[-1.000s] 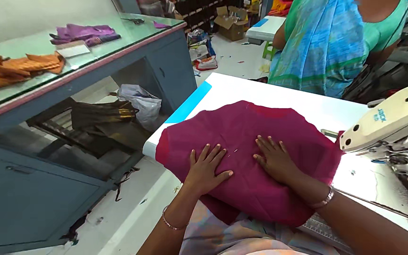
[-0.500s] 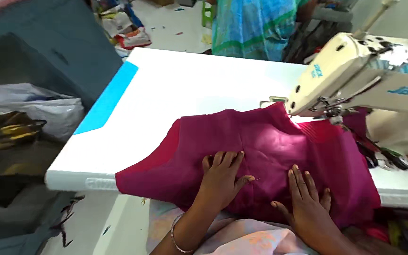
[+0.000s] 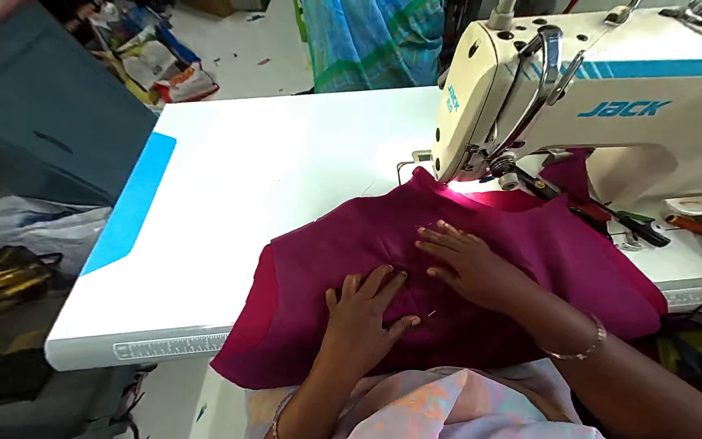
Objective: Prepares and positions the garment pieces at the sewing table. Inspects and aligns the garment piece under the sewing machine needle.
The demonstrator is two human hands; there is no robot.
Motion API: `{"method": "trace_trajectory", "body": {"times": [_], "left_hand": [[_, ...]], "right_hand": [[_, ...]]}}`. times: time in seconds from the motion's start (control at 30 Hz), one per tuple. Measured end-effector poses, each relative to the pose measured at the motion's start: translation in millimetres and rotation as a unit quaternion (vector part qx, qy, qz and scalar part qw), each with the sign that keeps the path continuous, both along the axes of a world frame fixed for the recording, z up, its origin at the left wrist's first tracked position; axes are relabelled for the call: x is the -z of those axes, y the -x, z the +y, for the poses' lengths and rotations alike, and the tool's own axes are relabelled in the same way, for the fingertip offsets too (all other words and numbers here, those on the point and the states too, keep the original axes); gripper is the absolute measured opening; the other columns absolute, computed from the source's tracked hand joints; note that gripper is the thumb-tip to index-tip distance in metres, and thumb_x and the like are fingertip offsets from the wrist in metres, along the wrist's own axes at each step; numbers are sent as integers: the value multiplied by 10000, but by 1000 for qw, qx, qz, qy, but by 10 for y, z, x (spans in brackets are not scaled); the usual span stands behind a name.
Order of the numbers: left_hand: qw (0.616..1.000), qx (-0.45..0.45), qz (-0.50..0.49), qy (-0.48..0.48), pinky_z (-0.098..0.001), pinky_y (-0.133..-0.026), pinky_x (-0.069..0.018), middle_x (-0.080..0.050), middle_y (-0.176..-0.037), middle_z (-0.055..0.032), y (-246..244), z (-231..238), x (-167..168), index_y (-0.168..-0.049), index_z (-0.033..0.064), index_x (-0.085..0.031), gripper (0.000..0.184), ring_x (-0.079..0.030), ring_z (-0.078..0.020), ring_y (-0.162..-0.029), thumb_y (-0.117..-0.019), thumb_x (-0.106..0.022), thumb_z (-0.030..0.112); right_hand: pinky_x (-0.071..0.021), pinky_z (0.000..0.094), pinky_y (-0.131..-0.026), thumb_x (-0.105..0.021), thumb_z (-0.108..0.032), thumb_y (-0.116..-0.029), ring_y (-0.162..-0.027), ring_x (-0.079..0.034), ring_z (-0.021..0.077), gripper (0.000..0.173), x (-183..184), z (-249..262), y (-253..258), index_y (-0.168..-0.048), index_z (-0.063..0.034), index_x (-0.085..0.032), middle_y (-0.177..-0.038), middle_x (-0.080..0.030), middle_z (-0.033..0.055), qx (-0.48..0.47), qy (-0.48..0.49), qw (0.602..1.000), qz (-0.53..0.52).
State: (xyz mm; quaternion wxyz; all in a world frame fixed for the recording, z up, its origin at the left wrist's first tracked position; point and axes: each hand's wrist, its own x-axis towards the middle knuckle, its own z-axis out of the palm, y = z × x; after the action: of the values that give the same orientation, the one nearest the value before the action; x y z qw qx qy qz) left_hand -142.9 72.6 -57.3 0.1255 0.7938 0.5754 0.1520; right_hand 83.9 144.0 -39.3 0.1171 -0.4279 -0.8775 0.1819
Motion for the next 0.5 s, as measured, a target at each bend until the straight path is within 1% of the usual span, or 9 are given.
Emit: {"method": "trace_trajectory", "body": {"times": [0.03, 0.07, 0.17, 0.23, 0.27, 0.33, 0.4, 0.43, 0.5], "left_hand": [[1000, -2, -6, 3, -587, -853, -415, -575, -1469, 24, 51, -27, 3, -1400, 275, -656, 592, -552, -315, -1214, -899, -652, 590], [1000, -2, -14, -3, -583, -855, -417, -586, -1456, 31, 102, -55, 16, -1386, 284, -667, 554, -556, -307, -1213, -910, -644, 567], [998, 13, -54, -30, -538, -839, -406, -628, -1388, 54, 229, -121, 74, -1318, 299, -719, 443, -571, -256, -1150, -936, -615, 497], [996, 27, -84, -21, -515, -854, -407, -645, -1349, 85, 273, -134, 63, -1262, 296, -751, 389, -576, -208, -1122, -950, -606, 478], [995, 35, -98, -8, -511, -866, -403, -652, -1327, 90, 269, -126, 40, -1255, 282, -753, 384, -577, -192, -1113, -955, -607, 471], [993, 55, -108, 2, -502, -862, -406, -661, -1291, 79, 195, -79, 14, -1312, 242, -713, 428, -581, -181, -1075, -956, -608, 455], [993, 82, -90, 5, -510, -856, -416, -651, -1313, 48, 39, -9, 13, -1397, 229, -656, 491, -577, -215, -1089, -970, -598, 465], [992, 97, -78, 0, -519, -848, -422, -647, -1321, 30, -62, 28, 27, -1412, 226, -646, 503, -578, -236, -1090, -974, -598, 467], [991, 123, -53, -27, -514, -833, -436, -641, -1333, 9, -260, 111, 75, -1399, 229, -658, 489, -589, -261, -1085, -980, -592, 472]], "right_hand": [[-211, 600, -1227, -459, -335, -1094, -1543, -292, 333, 489, 49, 9, 63, -1540, -136, -490, -1642, -391, 55, -3, 24, 999, -21], [-194, 609, -1227, -431, -362, -1097, -1547, -287, 316, 511, 111, -29, 117, -1564, -155, -458, -1654, -372, 39, 4, 13, 999, -32], [-198, 615, -1225, -370, -396, -1099, -1546, -295, 300, 552, 222, -268, 206, -1580, -131, -424, -1659, -362, 36, 32, -33, 998, -45], [-207, 618, -1220, -344, -435, -1092, -1539, -311, 301, 591, 277, -444, 206, -1578, -107, -423, -1654, -372, 51, 56, -57, 996, -48], [-215, 621, -1215, -338, -463, -1084, -1534, -323, 301, 618, 300, -527, 188, -1574, -97, -427, -1648, -382, 59, 70, -69, 994, -48], [-218, 619, -1213, -354, -521, -1063, -1536, -318, 299, 675, 315, -668, 113, -1571, -82, -425, -1652, -373, 65, 102, -70, 991, -49], [-222, 620, -1212, -367, -572, -1044, -1542, -305, 302, 731, 316, -756, 2, -1577, -74, -412, -1662, -352, 66, 143, -62, 986, -59], [-223, 624, -1208, -364, -596, -1035, -1541, -304, 311, 761, 310, -781, -64, -1579, -65, -406, -1663, -350, 74, 163, -56, 983, -68], [-217, 628, -1207, -362, -631, -1021, -1541, -299, 328, 810, 278, -781, -214, -1583, -48, -388, -1666, -339, 92, 192, -44, 977, -85]]}}
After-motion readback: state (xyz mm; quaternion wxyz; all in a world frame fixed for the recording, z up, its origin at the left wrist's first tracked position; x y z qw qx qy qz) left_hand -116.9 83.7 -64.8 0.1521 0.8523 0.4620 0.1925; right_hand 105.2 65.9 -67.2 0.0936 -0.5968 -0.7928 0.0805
